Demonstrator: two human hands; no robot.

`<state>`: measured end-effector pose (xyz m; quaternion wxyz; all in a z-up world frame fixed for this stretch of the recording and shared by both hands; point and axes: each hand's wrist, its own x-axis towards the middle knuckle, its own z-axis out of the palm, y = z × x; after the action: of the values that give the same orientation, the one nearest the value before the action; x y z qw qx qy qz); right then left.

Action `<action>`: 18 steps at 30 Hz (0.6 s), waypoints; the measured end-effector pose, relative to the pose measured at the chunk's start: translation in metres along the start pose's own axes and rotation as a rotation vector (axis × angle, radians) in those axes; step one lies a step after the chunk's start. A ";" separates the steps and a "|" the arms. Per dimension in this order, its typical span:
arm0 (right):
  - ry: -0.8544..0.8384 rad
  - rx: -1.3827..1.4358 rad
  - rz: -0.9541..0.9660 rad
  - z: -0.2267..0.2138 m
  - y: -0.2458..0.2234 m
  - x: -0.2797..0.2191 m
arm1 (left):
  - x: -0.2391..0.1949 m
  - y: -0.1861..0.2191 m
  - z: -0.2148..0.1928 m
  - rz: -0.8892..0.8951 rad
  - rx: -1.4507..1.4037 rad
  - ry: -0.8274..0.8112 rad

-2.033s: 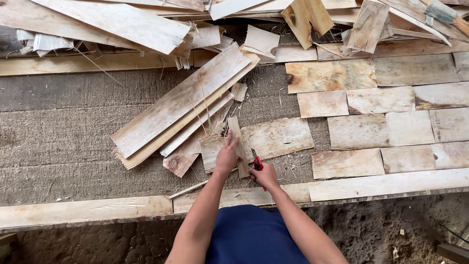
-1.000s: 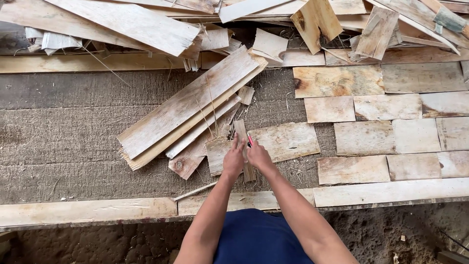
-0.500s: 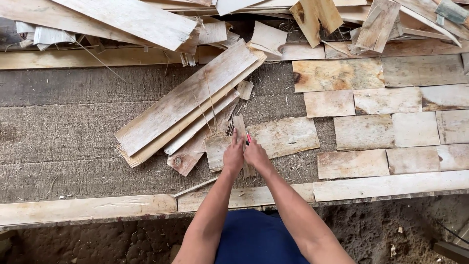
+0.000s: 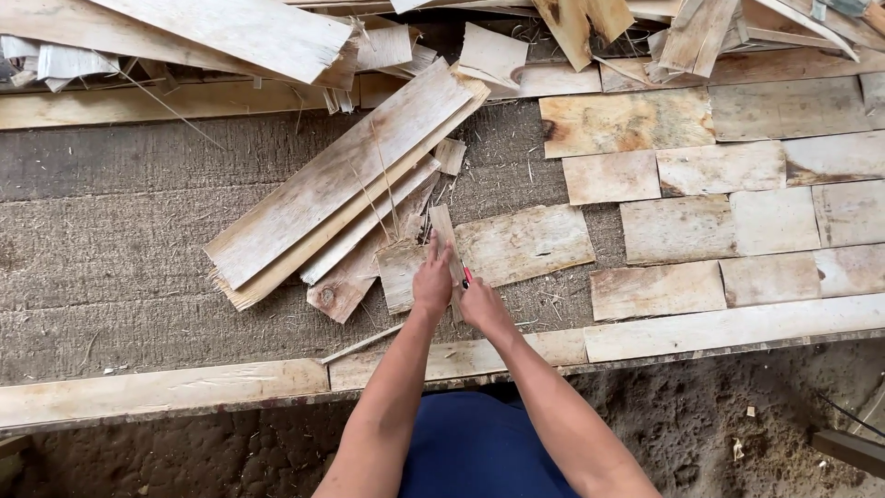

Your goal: Trimming thin wood pieces with a utility knife and arranging them into a tiled pattern on a wooden surface.

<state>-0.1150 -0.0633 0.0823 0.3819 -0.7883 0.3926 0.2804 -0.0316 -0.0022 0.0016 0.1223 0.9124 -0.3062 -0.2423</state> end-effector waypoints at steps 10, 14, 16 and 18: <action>-0.009 -0.007 0.028 0.021 0.030 -0.010 | 0.005 -0.002 0.019 -0.043 0.063 0.006; -0.023 -0.009 0.024 0.024 0.034 -0.017 | 0.007 -0.004 0.018 -0.039 0.022 0.005; -0.029 -0.008 0.035 0.029 0.044 -0.018 | 0.005 -0.001 0.018 -0.034 0.011 -0.006; -0.027 -0.027 0.031 0.034 0.050 -0.013 | 0.002 0.000 0.011 -0.046 0.009 -0.009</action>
<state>-0.1684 -0.0496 0.0545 0.3721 -0.7832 0.3960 0.3020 -0.0357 -0.0040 -0.0081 0.1111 0.9186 -0.2870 -0.2478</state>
